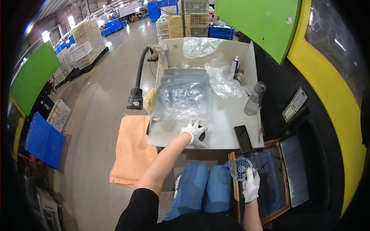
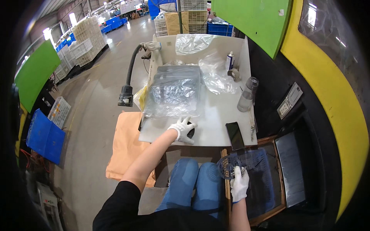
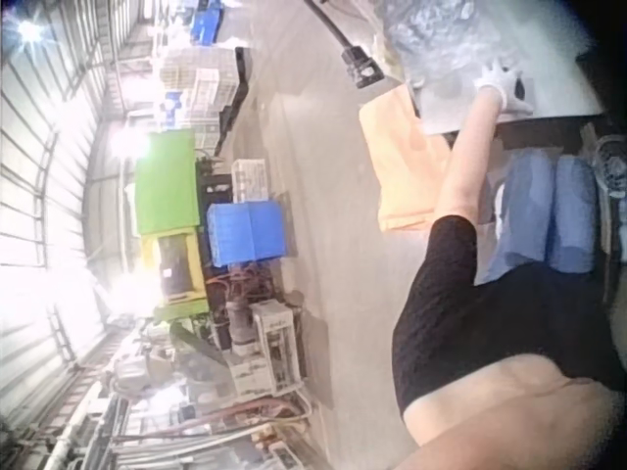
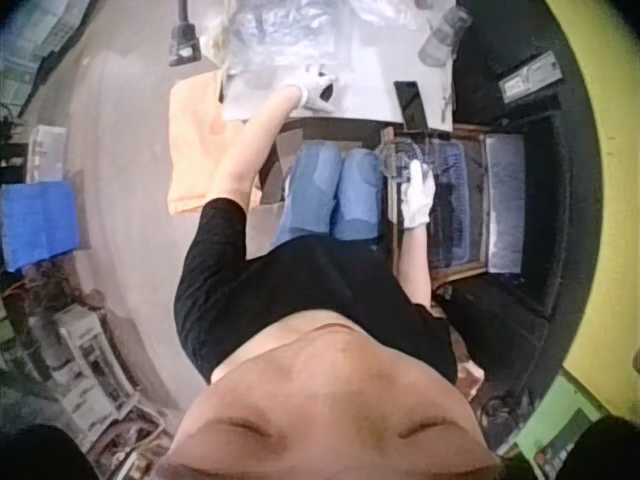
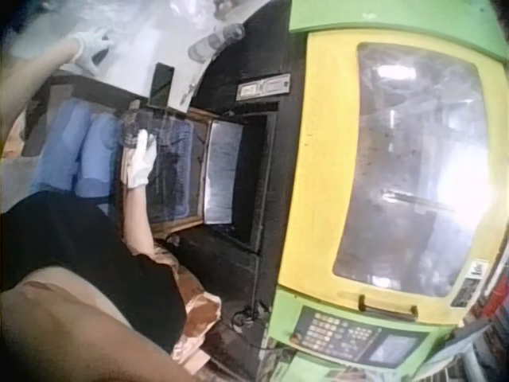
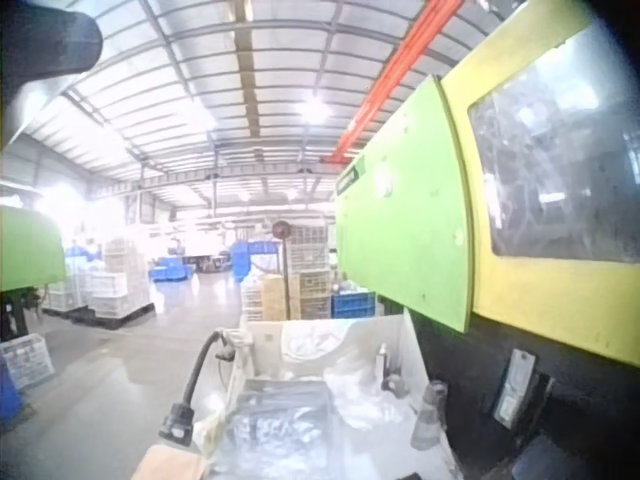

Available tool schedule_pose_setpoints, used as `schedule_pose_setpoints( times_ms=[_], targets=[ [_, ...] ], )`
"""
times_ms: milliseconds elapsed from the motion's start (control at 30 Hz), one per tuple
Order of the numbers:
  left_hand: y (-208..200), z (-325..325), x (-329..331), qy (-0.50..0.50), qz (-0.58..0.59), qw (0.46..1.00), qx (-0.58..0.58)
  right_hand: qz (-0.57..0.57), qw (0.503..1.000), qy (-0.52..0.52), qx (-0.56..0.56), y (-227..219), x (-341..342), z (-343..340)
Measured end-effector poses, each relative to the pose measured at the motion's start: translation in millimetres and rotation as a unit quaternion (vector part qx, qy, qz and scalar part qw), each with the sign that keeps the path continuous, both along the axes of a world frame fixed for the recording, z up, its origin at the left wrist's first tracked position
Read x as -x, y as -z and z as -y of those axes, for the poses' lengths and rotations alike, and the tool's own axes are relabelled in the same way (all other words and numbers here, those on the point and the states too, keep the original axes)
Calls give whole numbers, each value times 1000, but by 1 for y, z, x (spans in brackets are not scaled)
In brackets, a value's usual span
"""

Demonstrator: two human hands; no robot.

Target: The person puts on gloves, assembles circular plastic filter parts into cylindrical housings by hand, wraps a package in plastic sheeting on the workbench, and removes the gloves.

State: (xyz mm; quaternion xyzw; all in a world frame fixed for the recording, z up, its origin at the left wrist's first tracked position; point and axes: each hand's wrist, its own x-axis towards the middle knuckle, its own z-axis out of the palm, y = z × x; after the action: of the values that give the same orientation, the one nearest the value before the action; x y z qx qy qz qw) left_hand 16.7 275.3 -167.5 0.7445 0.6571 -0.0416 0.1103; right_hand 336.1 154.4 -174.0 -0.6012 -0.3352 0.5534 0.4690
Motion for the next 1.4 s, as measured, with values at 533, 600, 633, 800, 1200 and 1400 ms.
schedule_pose_setpoints(
  times_ms=[533, 600, 633, 800, 1200, 1400],
  targets=[
    [-19, 118, -89, 71, 557, 826, -53, 272, 916, -68, -286, 3, 37, 28],
    [-18, 151, -115, 22, 511, 858, -51, 244, 926, -86, -276, 0, 53, 38],
    [-42, 159, -117, -39, 513, 858, 12, 213, 943, -90, -241, -9, 55, 42],
    [-26, 171, -114, -9, 741, 670, 52, -209, 942, -235, -114, -34, 67, 55],
    [-68, 181, -112, -95, 657, 740, 110, -73, 934, -323, -131, -81, 56, 50],
    [-72, 195, -133, -130, 745, 632, -167, -40, 955, -134, -261, -75, 64, 52]
  ],
)
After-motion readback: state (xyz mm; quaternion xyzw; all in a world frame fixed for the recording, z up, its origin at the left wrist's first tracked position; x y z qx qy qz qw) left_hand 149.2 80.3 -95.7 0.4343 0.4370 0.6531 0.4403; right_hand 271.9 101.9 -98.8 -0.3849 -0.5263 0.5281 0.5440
